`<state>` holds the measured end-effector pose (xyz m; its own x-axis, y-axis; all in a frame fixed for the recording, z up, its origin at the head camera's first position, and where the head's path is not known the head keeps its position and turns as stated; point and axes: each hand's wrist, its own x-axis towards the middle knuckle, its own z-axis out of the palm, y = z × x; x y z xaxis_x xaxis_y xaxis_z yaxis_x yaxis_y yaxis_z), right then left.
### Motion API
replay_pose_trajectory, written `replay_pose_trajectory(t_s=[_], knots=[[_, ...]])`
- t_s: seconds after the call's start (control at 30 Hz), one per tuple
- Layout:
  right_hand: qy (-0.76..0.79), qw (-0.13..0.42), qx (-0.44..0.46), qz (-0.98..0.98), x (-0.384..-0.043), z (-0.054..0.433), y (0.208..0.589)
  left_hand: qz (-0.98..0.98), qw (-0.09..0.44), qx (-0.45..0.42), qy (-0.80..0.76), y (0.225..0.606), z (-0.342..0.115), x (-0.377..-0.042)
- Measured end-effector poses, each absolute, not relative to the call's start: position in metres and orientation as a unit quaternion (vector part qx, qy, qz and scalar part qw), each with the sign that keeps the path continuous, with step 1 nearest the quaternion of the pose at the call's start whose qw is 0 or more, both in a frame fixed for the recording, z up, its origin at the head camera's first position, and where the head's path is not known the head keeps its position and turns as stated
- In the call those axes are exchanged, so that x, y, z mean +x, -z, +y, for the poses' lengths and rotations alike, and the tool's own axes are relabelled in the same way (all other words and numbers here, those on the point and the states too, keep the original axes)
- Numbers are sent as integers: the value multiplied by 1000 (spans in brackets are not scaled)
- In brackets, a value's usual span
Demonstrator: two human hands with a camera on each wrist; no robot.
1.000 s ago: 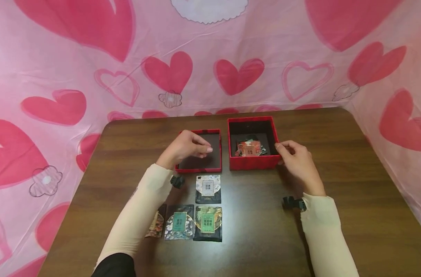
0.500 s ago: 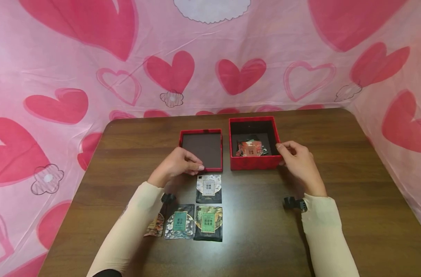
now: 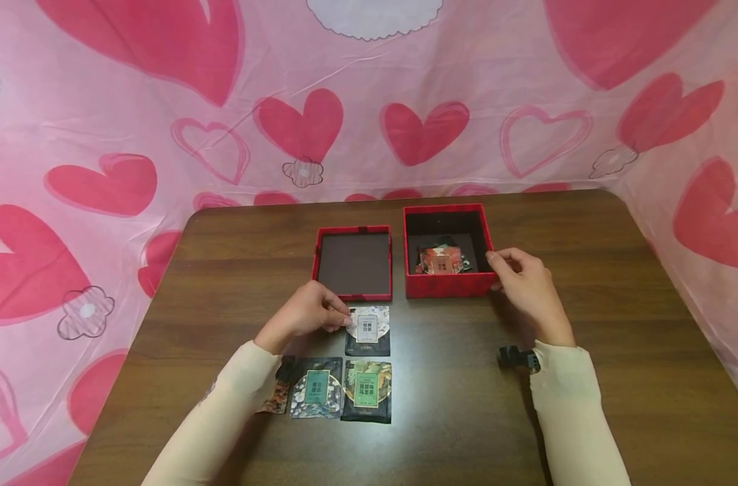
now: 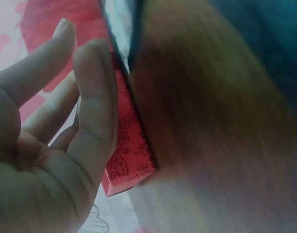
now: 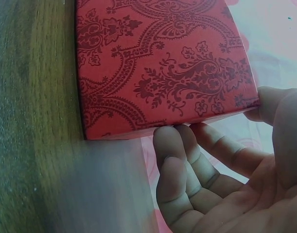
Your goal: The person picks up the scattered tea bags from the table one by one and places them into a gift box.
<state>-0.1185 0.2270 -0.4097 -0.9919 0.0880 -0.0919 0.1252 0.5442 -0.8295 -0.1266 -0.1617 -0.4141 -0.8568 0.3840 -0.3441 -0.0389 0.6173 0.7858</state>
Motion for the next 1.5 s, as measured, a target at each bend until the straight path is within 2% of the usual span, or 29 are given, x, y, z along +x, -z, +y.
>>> replay_pose_trajectory(t_s=[0.33, 0.77, 1.0, 1.23, 1.5], knots=[[476, 13, 65, 877, -118, 225, 408, 919, 187, 138, -319, 416, -150, -123], [474, 9, 65, 878, -119, 226, 408, 958, 81, 211, -174, 420, -134, -117], [478, 5, 57, 877, -119, 227, 412, 966, 69, 202, -149, 421, -130, -116], [479, 2, 56, 876, -119, 227, 411, 970, 32, 214, -113, 422, -126, -115], [475, 1, 56, 878, -117, 225, 411, 965, 64, 216, -131, 421, -130, -113]])
